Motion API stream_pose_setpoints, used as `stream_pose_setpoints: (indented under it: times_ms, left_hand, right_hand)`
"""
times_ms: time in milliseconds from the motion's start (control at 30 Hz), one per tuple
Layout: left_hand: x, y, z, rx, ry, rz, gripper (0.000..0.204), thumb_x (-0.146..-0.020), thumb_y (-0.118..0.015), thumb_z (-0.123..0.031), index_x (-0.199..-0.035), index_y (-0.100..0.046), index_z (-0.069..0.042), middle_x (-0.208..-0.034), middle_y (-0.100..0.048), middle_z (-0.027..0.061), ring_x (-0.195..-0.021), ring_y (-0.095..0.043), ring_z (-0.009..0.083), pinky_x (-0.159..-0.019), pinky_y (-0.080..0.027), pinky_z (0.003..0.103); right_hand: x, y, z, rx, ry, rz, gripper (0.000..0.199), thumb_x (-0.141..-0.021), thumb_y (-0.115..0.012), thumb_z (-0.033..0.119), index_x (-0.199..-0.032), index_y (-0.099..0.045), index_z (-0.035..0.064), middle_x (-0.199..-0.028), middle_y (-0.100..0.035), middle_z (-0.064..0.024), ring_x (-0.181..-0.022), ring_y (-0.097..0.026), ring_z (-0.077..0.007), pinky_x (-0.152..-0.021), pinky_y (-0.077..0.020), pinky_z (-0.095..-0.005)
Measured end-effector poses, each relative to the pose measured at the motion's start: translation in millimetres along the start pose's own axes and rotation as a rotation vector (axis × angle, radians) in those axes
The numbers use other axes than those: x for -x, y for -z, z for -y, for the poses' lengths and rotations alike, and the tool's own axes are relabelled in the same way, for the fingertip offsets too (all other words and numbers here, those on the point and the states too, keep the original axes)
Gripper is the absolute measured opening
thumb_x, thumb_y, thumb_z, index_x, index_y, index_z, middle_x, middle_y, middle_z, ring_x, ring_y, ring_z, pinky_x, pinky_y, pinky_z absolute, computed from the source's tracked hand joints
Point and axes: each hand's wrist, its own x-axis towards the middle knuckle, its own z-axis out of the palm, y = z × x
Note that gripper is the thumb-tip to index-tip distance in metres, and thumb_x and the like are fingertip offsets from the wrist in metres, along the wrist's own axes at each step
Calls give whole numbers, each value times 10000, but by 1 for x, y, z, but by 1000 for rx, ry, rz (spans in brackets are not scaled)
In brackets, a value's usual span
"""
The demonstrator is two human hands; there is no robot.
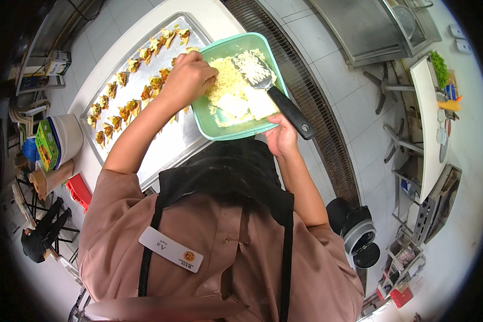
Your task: The person retrieves a container of shredded cheese from a refrigerator and walks to a prep table. They sprinkle cheese by hand onto a tray of assembled tacos, then use a grater to shred more cheese into the container. The person continues sprinkling cheese onto the tacos.
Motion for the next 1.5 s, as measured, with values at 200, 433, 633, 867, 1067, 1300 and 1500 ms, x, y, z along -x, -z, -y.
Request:
stream_pose_setpoints:
  times_ms: [200,433,633,867,1067,1300,1500]
  left_hand:
    - [-3,10,4,128,76,-63,214,-710,-714,-146,-913,-698,-81,-785,-646,39,-849,-534,196,-755,-424,309]
    - [6,23,50,1026,595,-3,299,-751,-750,-244,-964,-689,-44,-819,-645,25,-786,-567,92,-721,-445,236]
    - [34,3,128,464,757,21,291,-756,-735,-289,-957,-702,-81,-855,-658,60,-773,-594,163,-705,-466,297]
    - [46,-64,171,36,454,28,172,-805,-594,-181,-921,-710,-128,-866,-635,73,-894,-580,258,-812,-435,398]
    - [46,-82,172,-144,398,163,193,-793,-562,-157,-931,-697,-150,-919,-626,42,-963,-533,247,-848,-416,379]
    - [40,-80,172,-68,416,48,129,-761,-644,-174,-861,-686,-103,-846,-641,73,-866,-578,267,-781,-450,391]
    - [40,-86,175,39,483,88,161,-758,-648,-191,-882,-699,-104,-835,-652,92,-852,-586,278,-774,-462,385]
  right_hand:
    - [0,-4,1,1,8,-22,454,-732,-479,77,-1172,-489,-34,-1160,-559,-148,-1065,-542,-267,-904,-439,-428]
    - [2,-5,-3,15,17,-28,502,-715,-490,98,-1198,-476,-37,-1186,-546,-159,-1084,-534,-292,-916,-434,-442]
    - [12,2,2,35,28,-93,541,-702,-492,112,-1222,-465,-35,-1193,-548,-160,-1096,-537,-292,-893,-455,-441]
    - [14,5,5,54,33,-121,543,-714,-495,139,-1230,-465,-27,-1181,-557,-155,-1032,-568,-286,-803,-488,-432]
    - [16,10,4,67,16,-98,546,-712,-498,137,-1231,-462,-28,-1167,-562,-152,-1026,-572,-277,-792,-494,-420]
    - [14,5,4,102,24,-96,561,-701,-497,139,-1236,-454,-29,-1193,-546,-150,-1057,-557,-271,-840,-483,-398]
    - [13,4,4,105,7,-114,570,-709,-495,156,-1244,-443,-33,-1203,-537,-151,-1054,-551,-266,-806,-479,-368]
